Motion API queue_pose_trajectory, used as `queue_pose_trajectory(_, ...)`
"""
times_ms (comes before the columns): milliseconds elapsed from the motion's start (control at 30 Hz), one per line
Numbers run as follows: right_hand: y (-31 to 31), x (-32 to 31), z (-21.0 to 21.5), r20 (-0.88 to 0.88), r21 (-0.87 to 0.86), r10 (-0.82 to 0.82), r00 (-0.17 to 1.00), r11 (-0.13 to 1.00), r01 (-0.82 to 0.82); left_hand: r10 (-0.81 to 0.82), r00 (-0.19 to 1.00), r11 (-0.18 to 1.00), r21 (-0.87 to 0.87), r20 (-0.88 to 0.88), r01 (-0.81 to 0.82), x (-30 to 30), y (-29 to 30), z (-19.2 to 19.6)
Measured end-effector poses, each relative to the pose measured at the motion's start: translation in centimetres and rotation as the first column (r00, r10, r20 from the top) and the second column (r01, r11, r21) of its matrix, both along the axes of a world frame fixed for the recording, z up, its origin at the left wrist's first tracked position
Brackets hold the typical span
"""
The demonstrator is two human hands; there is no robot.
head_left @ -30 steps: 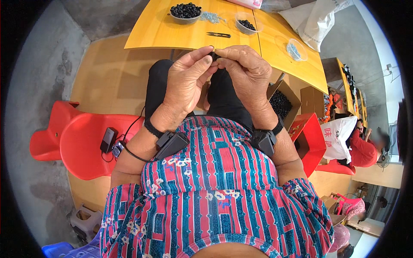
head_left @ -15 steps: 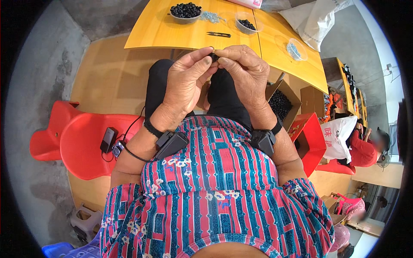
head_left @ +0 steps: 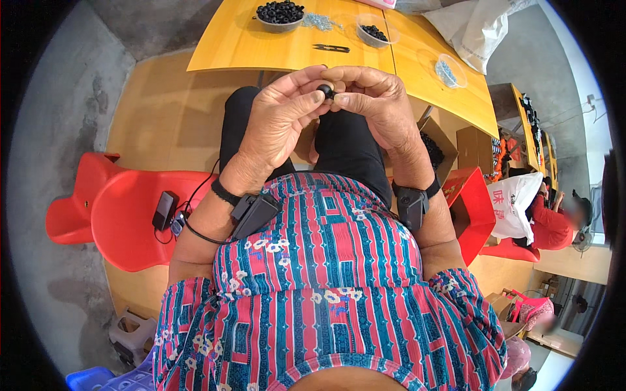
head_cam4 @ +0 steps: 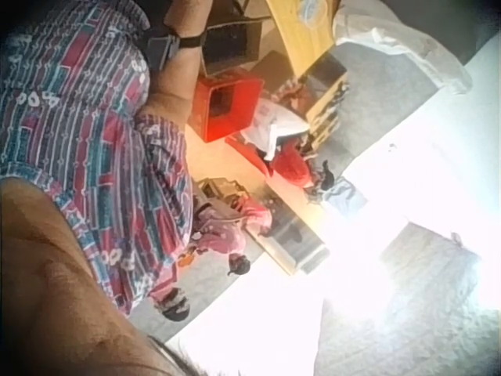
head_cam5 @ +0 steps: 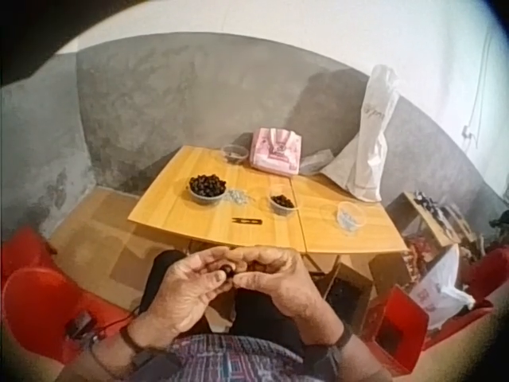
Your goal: The person assembles small black plastic components by hand at a table, fitting plastic caps onto metal pins.
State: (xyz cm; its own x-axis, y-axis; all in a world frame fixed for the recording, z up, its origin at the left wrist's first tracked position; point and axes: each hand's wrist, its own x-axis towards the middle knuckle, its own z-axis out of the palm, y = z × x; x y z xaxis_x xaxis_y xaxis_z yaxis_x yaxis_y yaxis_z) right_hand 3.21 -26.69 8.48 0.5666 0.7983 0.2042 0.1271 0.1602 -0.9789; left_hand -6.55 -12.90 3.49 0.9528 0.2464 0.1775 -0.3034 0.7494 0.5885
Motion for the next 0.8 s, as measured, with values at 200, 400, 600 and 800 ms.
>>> queue_pose_trajectory(200,-0.5,0.4,1.0,0.189,-0.163,0.121,0.975,0.982,-0.09,-0.11,0.994,0.993,0.048,-0.003,0.11,-0.1,0.7,0.2)
queue_pose_trajectory(400,-0.9,0.6,2.2,0.384,-0.264,0.239,0.892,0.954,-0.142,-0.178,0.983,0.982,0.064,-0.039,0.18,0.0,0.8,0.3)
queue_pose_trajectory(600,-1.0,0.3,3.2,0.322,-0.348,0.321,0.89,0.915,-0.204,-0.243,0.968,0.963,0.107,-0.066,0.249,0.0,1.1,0.1)
queue_pose_trajectory(800,-0.9,0.4,2.7,0.262,-0.323,0.269,0.927,0.929,-0.178,-0.244,0.969,0.965,0.089,-0.05,0.247,0.1,1.1,-0.2)
